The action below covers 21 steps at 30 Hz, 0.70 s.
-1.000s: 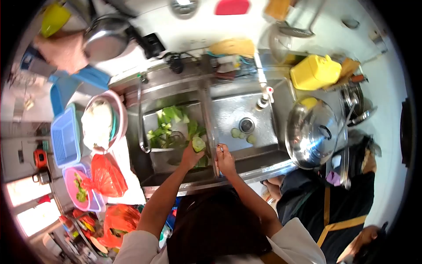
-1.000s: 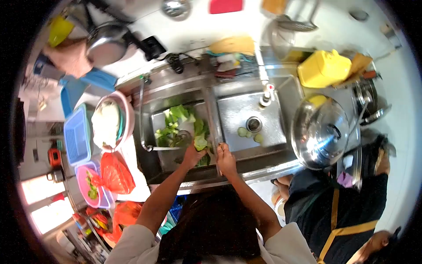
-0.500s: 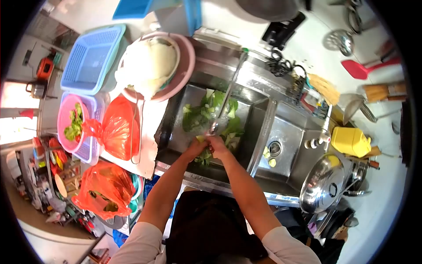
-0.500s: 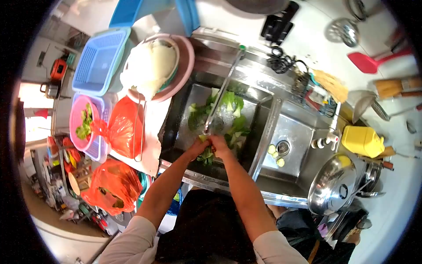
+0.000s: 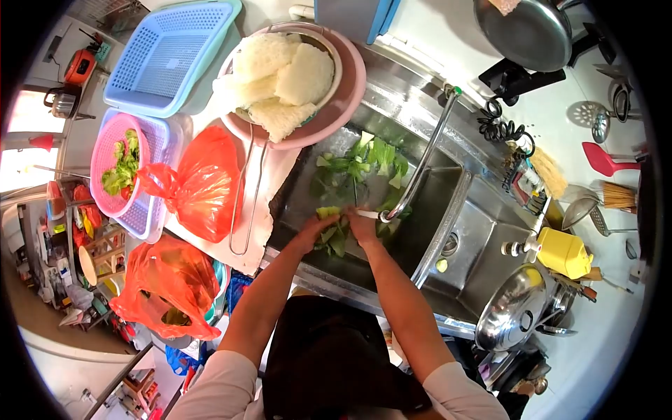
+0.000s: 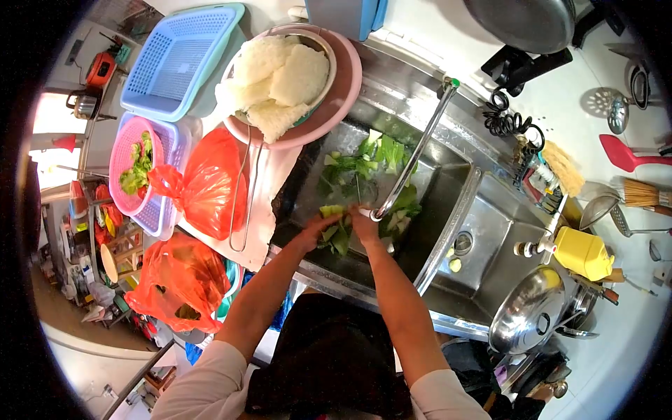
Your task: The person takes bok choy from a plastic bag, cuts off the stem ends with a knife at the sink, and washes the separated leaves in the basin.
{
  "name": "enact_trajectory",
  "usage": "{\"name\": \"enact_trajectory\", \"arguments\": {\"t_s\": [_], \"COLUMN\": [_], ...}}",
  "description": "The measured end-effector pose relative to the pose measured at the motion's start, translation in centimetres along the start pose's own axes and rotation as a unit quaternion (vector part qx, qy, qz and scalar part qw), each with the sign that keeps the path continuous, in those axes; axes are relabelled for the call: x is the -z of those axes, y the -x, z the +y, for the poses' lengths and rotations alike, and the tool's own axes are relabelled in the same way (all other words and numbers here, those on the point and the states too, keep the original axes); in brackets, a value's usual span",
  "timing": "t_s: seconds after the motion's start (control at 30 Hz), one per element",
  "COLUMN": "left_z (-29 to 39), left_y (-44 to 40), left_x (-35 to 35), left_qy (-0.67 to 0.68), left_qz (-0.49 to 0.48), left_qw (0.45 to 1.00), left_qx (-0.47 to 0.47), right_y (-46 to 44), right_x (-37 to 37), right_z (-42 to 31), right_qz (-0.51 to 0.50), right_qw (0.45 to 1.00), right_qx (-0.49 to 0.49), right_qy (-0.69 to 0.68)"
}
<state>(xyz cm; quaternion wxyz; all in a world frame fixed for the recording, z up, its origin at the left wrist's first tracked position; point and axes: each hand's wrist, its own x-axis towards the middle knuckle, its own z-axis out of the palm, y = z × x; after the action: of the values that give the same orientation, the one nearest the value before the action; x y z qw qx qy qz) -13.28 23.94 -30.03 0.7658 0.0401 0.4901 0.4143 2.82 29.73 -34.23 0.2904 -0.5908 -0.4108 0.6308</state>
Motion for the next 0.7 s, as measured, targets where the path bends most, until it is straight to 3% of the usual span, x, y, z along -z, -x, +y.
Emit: {"name": "enact_trajectory", "arguments": {"t_s": [0.07,0.13,0.23,0.3,0.4,0.47,0.6,0.7], "left_z": [0.3,0.2,0.9,1.3,1.4,-1.8,-2.7,-1.3], "left_y": [0.0,0.0,0.1,0.3,0.2,-3.0,-4.3,-3.8], "left_x": [-0.1,0.1,-0.2,-0.5,-1.4,0.0,-1.1,-0.4], "left_qy": [0.010,0.027,0.062,0.076,0.094,-0.014,-0.147,-0.294], "left_qz": [0.008,0.014,0.005,-0.019,0.004,0.090,0.191,0.173], "left_qw": [1.000,1.000,0.998,0.997,0.994,0.993,0.927,0.930], "left_qx": [0.010,0.006,-0.011,-0.002,0.049,-0.073,-0.286,-0.135], "right_y": [-1.9,-0.7,-1.3,-1.2,-0.7,0.5,1.7,1.0], "right_x": [0.9,0.7,1.8,2.1,1.8,1.2,1.1,1.5], "right_z": [4.0,-0.4,-0.7,-1.2,-2.5,-4.9,-5.7,-5.3], "right_qz": [0.012,0.005,-0.035,-0.078,-0.056,-0.048,-0.072,-0.086], "right_qw": [0.944,0.958,0.895,0.984,0.961,0.957,0.973,0.974], "right_qx": [0.218,0.102,0.160,-0.065,-0.265,-0.261,-0.170,-0.160], "right_qy": [0.246,0.270,0.415,0.145,-0.058,-0.115,-0.138,-0.132]}}
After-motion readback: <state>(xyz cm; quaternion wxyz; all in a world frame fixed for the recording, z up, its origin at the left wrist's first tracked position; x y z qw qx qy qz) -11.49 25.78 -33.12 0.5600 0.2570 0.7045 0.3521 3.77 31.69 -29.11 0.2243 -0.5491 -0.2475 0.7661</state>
